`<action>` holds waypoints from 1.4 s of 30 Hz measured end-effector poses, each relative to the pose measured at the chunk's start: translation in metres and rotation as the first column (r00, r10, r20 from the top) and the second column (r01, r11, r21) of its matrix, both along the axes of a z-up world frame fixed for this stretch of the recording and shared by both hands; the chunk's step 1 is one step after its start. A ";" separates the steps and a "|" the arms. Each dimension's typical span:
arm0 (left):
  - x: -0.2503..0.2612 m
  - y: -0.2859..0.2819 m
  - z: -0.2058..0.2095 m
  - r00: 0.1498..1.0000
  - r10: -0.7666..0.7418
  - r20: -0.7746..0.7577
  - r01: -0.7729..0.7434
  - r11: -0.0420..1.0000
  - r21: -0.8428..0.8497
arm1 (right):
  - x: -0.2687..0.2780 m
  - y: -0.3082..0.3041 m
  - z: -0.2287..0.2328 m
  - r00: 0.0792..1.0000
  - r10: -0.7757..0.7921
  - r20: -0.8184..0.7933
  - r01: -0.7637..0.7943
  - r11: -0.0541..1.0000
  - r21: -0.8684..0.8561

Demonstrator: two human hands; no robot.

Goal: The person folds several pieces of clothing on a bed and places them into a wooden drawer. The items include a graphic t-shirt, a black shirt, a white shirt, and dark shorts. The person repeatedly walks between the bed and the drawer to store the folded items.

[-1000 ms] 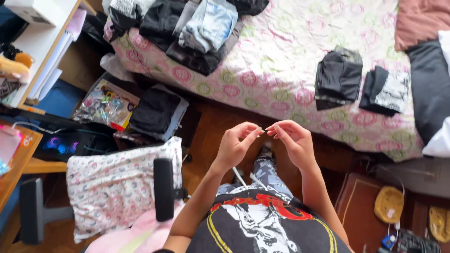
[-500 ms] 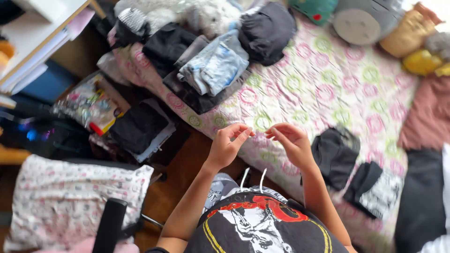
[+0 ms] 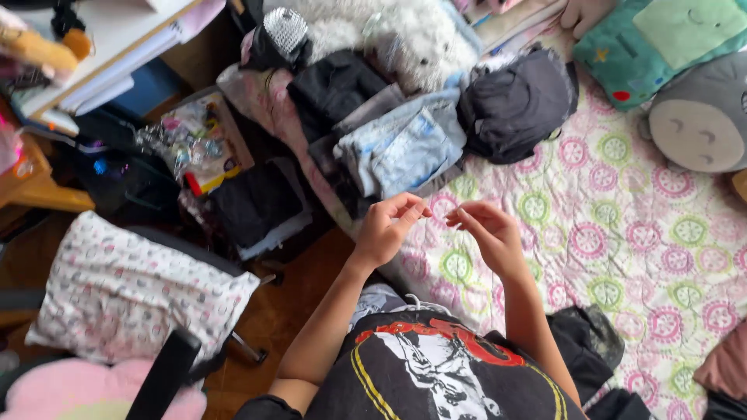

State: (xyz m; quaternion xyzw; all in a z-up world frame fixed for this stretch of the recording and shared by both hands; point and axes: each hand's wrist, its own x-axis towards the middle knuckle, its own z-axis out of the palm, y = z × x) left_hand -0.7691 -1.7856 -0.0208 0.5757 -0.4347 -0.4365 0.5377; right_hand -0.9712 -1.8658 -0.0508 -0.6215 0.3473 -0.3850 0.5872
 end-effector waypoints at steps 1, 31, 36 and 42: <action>0.005 -0.017 0.001 1.000 -0.020 0.015 0.020 1.000 0.011 | -0.001 -0.014 -0.001 1.000 -0.018 -0.007 0.018 1.000 0.007; 0.013 -0.285 -0.088 0.954 -0.300 -0.006 0.285 0.900 0.330 | -0.128 -0.396 -0.341 0.585 -0.785 -0.205 0.634 0.285 0.719; 0.013 -0.294 -0.100 0.948 -0.317 -0.025 0.306 0.889 0.341 | -0.107 -0.398 -0.294 0.687 -0.655 -0.316 0.651 0.361 0.668; 0.009 -0.303 -0.102 0.938 -0.344 -0.044 0.338 0.878 0.338 | -0.082 -0.406 -0.288 0.621 -0.724 -0.300 0.726 0.388 0.567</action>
